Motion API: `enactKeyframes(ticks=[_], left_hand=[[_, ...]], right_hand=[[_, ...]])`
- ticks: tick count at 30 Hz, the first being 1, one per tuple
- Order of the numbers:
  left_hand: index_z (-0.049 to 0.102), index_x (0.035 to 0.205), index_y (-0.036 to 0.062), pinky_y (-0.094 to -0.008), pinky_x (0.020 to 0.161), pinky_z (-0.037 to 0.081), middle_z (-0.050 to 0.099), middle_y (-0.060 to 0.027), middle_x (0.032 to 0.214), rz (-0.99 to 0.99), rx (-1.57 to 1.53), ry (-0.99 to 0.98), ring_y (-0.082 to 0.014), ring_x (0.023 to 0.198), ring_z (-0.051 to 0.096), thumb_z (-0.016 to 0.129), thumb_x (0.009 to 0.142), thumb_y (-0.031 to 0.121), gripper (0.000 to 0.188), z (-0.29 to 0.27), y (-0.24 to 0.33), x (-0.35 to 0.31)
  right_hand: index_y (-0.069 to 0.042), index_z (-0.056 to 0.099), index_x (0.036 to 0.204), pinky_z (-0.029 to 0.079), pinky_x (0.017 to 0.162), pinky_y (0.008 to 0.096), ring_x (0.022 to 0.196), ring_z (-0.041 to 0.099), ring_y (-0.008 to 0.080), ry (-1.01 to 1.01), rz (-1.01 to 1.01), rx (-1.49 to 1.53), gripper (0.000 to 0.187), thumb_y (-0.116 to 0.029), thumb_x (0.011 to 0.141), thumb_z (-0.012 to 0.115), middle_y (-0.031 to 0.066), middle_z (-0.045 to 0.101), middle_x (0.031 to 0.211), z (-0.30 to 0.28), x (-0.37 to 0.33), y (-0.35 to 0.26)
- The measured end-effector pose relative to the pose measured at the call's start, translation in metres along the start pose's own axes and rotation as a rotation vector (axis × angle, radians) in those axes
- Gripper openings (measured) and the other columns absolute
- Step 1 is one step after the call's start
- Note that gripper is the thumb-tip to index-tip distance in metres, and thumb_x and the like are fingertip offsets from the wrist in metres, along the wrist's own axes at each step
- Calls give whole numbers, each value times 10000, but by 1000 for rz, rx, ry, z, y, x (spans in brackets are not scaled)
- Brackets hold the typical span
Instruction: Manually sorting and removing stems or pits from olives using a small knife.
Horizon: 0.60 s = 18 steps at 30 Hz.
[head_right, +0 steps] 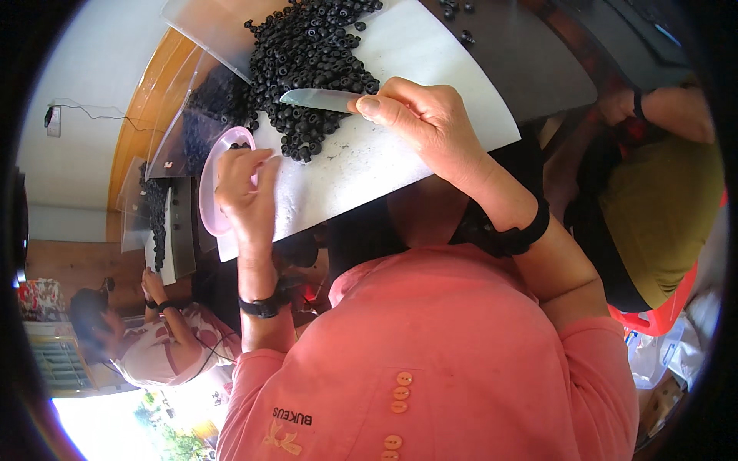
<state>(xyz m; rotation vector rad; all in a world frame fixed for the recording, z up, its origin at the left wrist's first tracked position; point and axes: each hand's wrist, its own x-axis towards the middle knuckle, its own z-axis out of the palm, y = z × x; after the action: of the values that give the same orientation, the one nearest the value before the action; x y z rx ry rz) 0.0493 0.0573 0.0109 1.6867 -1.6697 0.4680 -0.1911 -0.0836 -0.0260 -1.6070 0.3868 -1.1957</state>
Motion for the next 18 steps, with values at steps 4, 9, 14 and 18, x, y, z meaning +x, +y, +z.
enactKeyframes(ticks=[4,9,14,18], left_hand=[[727,926,29,-403,756,502,612,-106,901,16,179,-127,-293,881,603,801,806,79,149,20,22,7],[722,962,23,-419,775,515,606,-112,930,37,106,-168,-316,911,597,793,781,56,197,23,18,4],[717,994,22,-412,789,515,606,-117,931,-33,73,-185,-304,927,608,773,793,36,210,24,15,-2],[717,985,23,-424,789,509,594,-120,937,-16,58,-153,-323,917,590,752,757,-13,234,22,14,-5]], right_hand=[[28,715,860,301,502,239,587,381,26,-3,-16,-7,364,-295,1021,668,11,682,739,2,0,0],[26,723,875,290,492,240,571,366,26,-6,-37,-38,364,-306,1017,677,-9,614,668,1,0,1],[23,724,873,283,481,241,554,362,27,6,-57,-52,338,-284,1010,689,-19,578,633,1,-2,1],[23,719,862,284,473,243,546,363,26,18,-85,-42,331,-271,1010,689,-16,589,629,3,-1,3]])
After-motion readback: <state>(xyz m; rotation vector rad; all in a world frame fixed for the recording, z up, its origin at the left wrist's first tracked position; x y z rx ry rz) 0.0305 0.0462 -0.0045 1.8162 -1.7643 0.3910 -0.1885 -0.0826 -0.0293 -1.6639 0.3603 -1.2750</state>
